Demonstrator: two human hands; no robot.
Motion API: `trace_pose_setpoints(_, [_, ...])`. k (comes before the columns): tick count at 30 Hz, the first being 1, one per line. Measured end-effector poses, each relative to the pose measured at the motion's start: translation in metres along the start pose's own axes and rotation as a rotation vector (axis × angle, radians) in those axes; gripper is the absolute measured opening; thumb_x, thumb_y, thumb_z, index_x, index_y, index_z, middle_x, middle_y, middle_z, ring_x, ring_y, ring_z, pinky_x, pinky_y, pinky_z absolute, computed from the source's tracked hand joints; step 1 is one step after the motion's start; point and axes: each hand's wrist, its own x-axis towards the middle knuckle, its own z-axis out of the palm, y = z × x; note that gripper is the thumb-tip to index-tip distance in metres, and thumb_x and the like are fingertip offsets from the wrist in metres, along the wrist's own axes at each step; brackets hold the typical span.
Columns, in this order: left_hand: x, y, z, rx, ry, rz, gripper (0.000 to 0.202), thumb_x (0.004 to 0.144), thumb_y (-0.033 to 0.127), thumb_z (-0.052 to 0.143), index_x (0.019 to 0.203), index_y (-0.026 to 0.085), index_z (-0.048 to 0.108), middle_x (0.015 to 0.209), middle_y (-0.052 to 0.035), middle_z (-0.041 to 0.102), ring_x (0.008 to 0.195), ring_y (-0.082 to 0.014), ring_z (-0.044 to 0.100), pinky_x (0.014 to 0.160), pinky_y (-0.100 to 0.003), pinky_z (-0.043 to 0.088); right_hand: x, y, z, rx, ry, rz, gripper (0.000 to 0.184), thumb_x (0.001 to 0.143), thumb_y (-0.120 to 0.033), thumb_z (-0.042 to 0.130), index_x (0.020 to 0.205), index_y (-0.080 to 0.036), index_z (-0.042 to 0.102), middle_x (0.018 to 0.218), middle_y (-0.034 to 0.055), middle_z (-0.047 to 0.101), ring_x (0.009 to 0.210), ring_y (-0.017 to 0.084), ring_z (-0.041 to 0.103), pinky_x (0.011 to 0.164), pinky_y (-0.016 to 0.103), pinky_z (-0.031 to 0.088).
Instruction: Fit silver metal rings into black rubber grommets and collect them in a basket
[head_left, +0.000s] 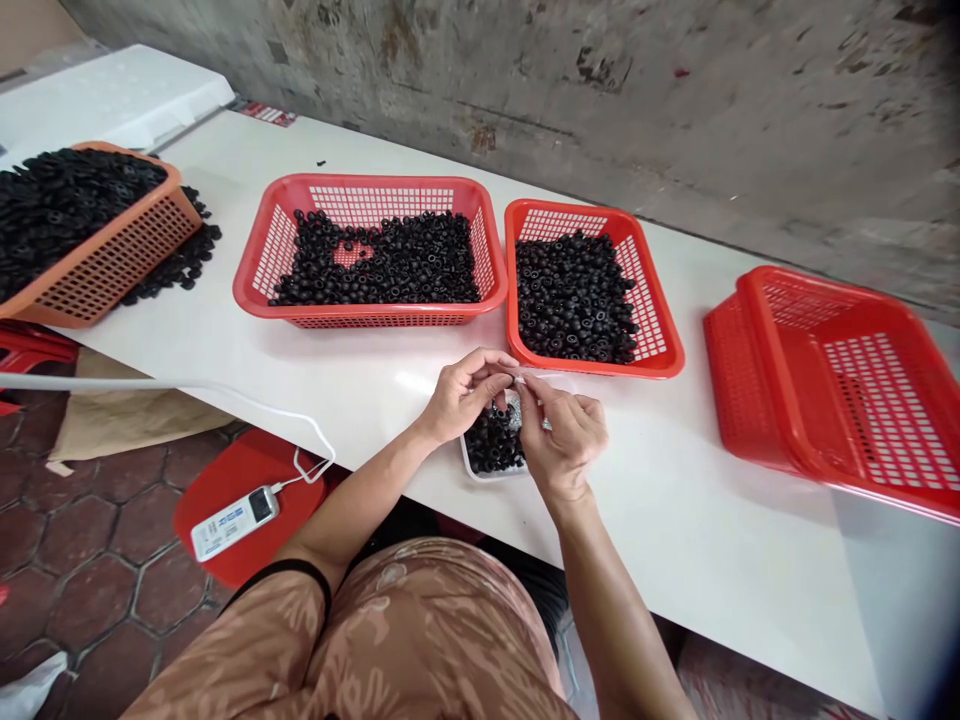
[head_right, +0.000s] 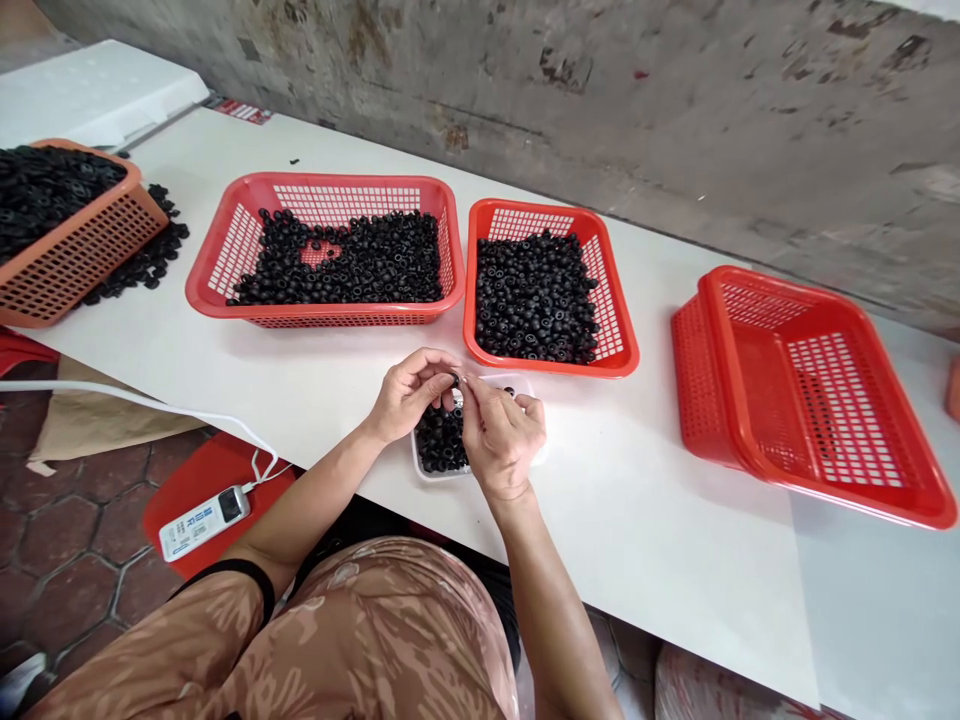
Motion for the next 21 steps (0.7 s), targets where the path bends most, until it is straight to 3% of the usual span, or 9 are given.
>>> trace_pose_setpoints(5, [0.001,0.001,0.001,-0.005,0.018,-0.042,0.034,0.091,0.047,0.073,0.107,0.018,0.067,0.08,-0.0007,0.071,0.06,-0.0085,0.064,0.054,-0.019,0.048,-0.006,-0.003,0.001,0.107,-0.149,0.168,0.019,0.102,-0.03,0.06,0.1,-0.024,0.078,0.089,0.0033,0.082,0.071,0.015,0.074,0.079,0.033,0.048])
trace_pose_setpoints(11, [0.003,0.004,-0.001,0.032,0.0,-0.044,0.035,0.093,0.05,0.07,0.103,0.017,0.074,0.075,-0.0013,0.071,0.061,-0.0097,0.064,0.057,-0.021,0.05,0.0,-0.008,-0.004,0.278,-0.181,0.262,0.022,0.102,-0.032,0.059,0.106,-0.023,0.079,0.096,0.0053,0.082,0.079,0.017,0.075,0.084,0.036,0.054])
trace_pose_setpoints(15, [0.007,0.006,-0.006,-0.094,0.055,-0.079,0.033,0.088,0.049,0.076,0.097,0.017,0.076,0.088,-0.0051,0.077,0.067,-0.0103,0.068,0.063,-0.023,0.053,0.004,0.004,-0.016,0.354,-0.204,0.428,0.023,0.099,-0.036,0.062,0.107,-0.022,0.079,0.099,0.0067,0.08,0.075,0.018,0.07,0.077,0.034,0.057])
trace_pose_setpoints(18, [0.01,0.007,-0.008,-0.21,0.117,-0.129,0.033,0.079,0.044,0.085,0.097,0.018,0.076,0.097,-0.0055,0.079,0.071,-0.0107,0.07,0.07,-0.024,0.055,0.0,0.022,-0.02,0.347,-0.382,0.427,0.019,0.096,-0.031,0.064,0.1,-0.021,0.079,0.095,0.0055,0.079,0.069,0.016,0.066,0.07,0.031,0.055])
trace_pose_setpoints(21, [0.011,0.008,-0.007,-0.253,0.15,-0.164,0.035,0.073,0.04,0.09,0.096,0.018,0.075,0.097,-0.0046,0.079,0.072,-0.0108,0.071,0.073,-0.024,0.055,-0.005,0.032,-0.019,0.276,-0.598,0.355,0.017,0.093,-0.025,0.063,0.098,-0.022,0.079,0.096,0.0056,0.079,0.078,0.019,0.071,0.075,0.031,0.055])
